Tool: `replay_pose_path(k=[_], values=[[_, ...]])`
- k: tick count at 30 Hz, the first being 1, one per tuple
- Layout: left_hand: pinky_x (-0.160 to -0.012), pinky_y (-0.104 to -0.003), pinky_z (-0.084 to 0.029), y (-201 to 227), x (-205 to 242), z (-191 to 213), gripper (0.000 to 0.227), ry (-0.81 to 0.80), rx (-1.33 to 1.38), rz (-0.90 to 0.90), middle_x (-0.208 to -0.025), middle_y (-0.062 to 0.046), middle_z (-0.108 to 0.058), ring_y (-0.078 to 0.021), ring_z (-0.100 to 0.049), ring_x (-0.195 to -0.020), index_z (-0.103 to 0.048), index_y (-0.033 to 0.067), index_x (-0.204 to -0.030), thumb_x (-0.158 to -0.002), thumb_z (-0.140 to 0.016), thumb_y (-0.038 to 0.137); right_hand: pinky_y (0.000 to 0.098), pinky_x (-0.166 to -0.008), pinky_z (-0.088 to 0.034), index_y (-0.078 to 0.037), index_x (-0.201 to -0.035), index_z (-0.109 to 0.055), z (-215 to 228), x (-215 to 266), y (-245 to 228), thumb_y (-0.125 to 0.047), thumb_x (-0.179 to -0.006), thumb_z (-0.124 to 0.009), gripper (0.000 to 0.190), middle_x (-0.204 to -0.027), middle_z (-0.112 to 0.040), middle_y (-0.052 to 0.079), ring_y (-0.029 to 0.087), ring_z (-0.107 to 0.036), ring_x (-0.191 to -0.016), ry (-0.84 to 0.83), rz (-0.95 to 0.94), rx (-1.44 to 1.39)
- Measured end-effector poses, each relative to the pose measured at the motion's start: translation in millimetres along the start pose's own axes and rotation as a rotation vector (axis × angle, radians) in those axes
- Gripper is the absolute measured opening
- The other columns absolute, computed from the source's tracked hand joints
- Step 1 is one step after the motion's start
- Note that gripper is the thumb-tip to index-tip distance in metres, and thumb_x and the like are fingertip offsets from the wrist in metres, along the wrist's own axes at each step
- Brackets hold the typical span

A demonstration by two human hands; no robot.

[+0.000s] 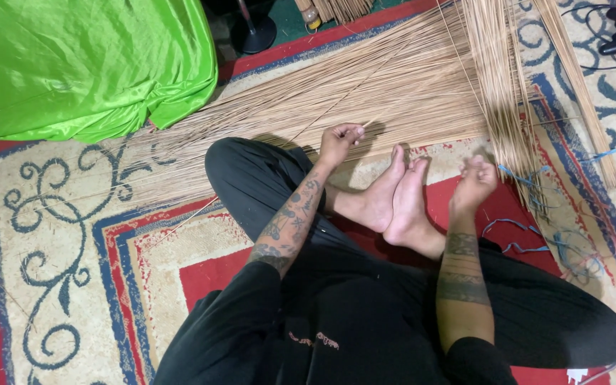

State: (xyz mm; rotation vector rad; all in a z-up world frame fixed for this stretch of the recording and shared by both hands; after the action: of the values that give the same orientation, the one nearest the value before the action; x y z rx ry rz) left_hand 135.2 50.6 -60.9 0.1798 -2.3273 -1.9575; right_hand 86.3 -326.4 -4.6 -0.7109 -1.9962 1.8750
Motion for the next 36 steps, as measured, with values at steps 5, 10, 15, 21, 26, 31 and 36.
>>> replay_pose_path(k=[5, 10, 15, 21, 26, 31, 36], values=[[-0.082, -0.027, -0.056, 20.5, 19.4, -18.3, 0.023, -0.037, 0.052, 0.029, -0.092, -0.010, -0.080, -0.0110, -0.072, -0.078, -0.077, 0.0073, -0.113, -0.092, -0.079, 0.015, 0.0200, -0.051, -0.043, -0.009, -0.108, -0.062, 69.8, -49.1, 50.0, -0.013, -0.103, -0.074, 0.014, -0.070, -0.066, 0.003, 0.009, -0.060, -0.054, 0.162, 0.068, 0.109], [-0.082, -0.032, -0.059, 52.5, 65.1, -73.7, 0.018, -0.211, -0.090, 0.076, -0.089, -0.013, -0.079, -0.0151, -0.075, -0.080, -0.077, 0.0079, -0.109, -0.091, -0.077, 0.007, 0.0128, -0.073, -0.046, -0.011, -0.128, -0.064, -24.8, 25.6, -23.8, -0.018, -0.108, -0.064, 0.020, -0.109, -0.074, 0.006, 0.007, -0.065, -0.090, -0.256, -0.020, 0.131], [-0.093, -0.043, -0.057, 13.9, 85.8, -108.3, 0.013, -0.572, -0.592, 0.063, -0.092, -0.001, -0.080, -0.0277, -0.075, -0.101, -0.079, 0.0246, -0.101, -0.091, -0.073, 0.028, 0.0293, -0.091, -0.056, -0.006, -0.134, -0.065, -103.8, 86.1, -24.4, -0.004, -0.111, -0.042, 0.033, -0.108, -0.073, 0.015, 0.019, -0.071, -0.094, -0.673, -0.035, 0.060], [-0.098, -0.049, -0.055, 43.9, 91.9, -111.8, 0.018, -0.633, -0.682, 0.068, -0.104, -0.009, -0.079, -0.0362, -0.071, -0.111, -0.081, 0.0246, -0.104, -0.089, -0.073, 0.031, 0.0287, -0.086, -0.053, -0.007, -0.122, -0.069, -55.8, 35.1, -4.5, -0.011, -0.108, -0.063, 0.015, -0.098, -0.068, 0.003, 0.009, -0.060, -0.088, -0.407, 0.092, 0.136], [-0.095, -0.042, -0.053, 20.6, 87.6, -104.6, 0.016, -0.666, -0.686, 0.067, -0.110, -0.002, -0.079, -0.0270, -0.072, -0.108, -0.080, 0.0247, -0.105, -0.091, -0.073, 0.024, 0.0268, -0.075, -0.050, -0.003, -0.118, -0.069, -12.2, -29.2, -45.3, -0.009, -0.109, -0.063, 0.013, -0.089, -0.062, 0.002, 0.010, -0.055, -0.080, -0.373, 0.205, 0.219], [-0.089, -0.033, -0.051, 29.6, 78.0, -97.6, 0.017, -0.658, -0.717, -0.054, -0.107, 0.003, -0.080, -0.0189, -0.073, -0.099, -0.081, 0.0221, -0.103, -0.091, -0.069, 0.025, 0.0347, -0.075, -0.044, -0.002, -0.102, -0.070, 55.3, -86.5, -46.1, -0.012, -0.113, -0.066, 0.015, -0.085, -0.053, 0.002, 0.018, -0.052, -0.082, -0.352, 0.388, 0.481], [-0.093, -0.034, -0.053, 46.4, 80.7, -94.2, 0.013, -0.605, -0.723, 0.177, -0.106, 0.002, -0.080, -0.0159, -0.073, -0.099, -0.080, 0.0176, -0.104, -0.095, -0.070, 0.019, 0.0485, -0.074, -0.051, -0.012, -0.107, -0.083, 165.8, -95.4, 49.4, -0.015, -0.092, -0.067, 0.022, -0.094, -0.079, 0.012, 0.037, -0.070, -0.087, -0.075, 0.426, 0.953]])
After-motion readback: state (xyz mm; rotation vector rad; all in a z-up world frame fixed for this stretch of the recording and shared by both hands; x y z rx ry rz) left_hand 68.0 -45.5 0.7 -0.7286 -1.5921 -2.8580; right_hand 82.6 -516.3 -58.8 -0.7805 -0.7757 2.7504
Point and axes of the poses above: each hand's wrist, its own x-axis away from the middle knuckle, its own z-axis out of the back of the hand, y = z × x, the point moved 9 cm from there along -x, towards the middle knuckle
